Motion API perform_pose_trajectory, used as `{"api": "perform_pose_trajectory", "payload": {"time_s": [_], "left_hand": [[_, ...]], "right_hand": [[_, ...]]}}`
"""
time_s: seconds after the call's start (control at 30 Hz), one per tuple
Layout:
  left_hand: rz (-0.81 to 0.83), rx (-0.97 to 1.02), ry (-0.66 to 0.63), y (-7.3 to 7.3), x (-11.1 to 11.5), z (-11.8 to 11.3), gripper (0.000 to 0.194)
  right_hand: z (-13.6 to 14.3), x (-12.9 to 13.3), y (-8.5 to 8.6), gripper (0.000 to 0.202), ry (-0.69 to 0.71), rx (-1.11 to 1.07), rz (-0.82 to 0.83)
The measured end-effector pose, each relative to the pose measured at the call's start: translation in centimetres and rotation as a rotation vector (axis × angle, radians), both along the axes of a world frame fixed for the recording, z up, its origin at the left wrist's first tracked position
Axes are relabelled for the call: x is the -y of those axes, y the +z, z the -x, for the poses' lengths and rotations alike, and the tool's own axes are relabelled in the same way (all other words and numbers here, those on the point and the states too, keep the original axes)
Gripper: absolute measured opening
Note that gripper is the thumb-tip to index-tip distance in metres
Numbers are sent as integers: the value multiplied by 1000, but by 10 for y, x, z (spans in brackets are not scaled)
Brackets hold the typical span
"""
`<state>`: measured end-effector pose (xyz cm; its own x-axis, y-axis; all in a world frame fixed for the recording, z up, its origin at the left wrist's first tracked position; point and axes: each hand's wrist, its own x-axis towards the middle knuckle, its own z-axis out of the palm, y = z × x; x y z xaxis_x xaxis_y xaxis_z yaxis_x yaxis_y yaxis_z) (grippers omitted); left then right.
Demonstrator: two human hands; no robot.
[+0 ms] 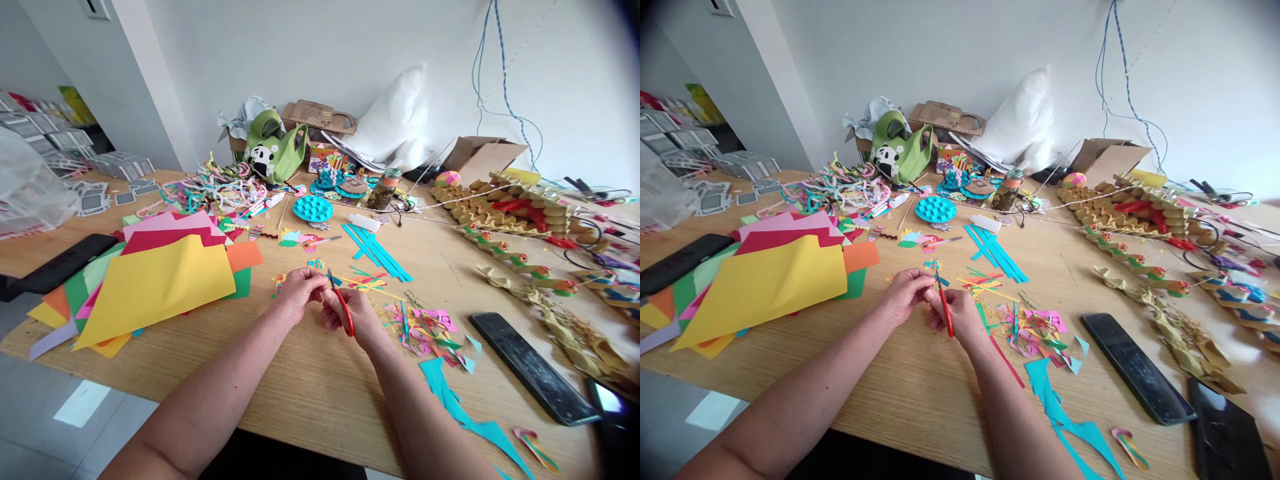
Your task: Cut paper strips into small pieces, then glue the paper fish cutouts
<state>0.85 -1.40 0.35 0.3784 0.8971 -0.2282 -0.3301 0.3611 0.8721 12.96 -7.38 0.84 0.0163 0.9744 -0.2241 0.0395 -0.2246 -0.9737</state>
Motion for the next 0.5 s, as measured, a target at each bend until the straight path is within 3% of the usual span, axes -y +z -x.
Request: {"api": "perform_pose_trajectory", "payload": {"time_s": [0.5], "left_hand": [[7,9,-6,1,0,0,17]], "right_hand": [[-1,0,-2,55,0,19,10]]}}
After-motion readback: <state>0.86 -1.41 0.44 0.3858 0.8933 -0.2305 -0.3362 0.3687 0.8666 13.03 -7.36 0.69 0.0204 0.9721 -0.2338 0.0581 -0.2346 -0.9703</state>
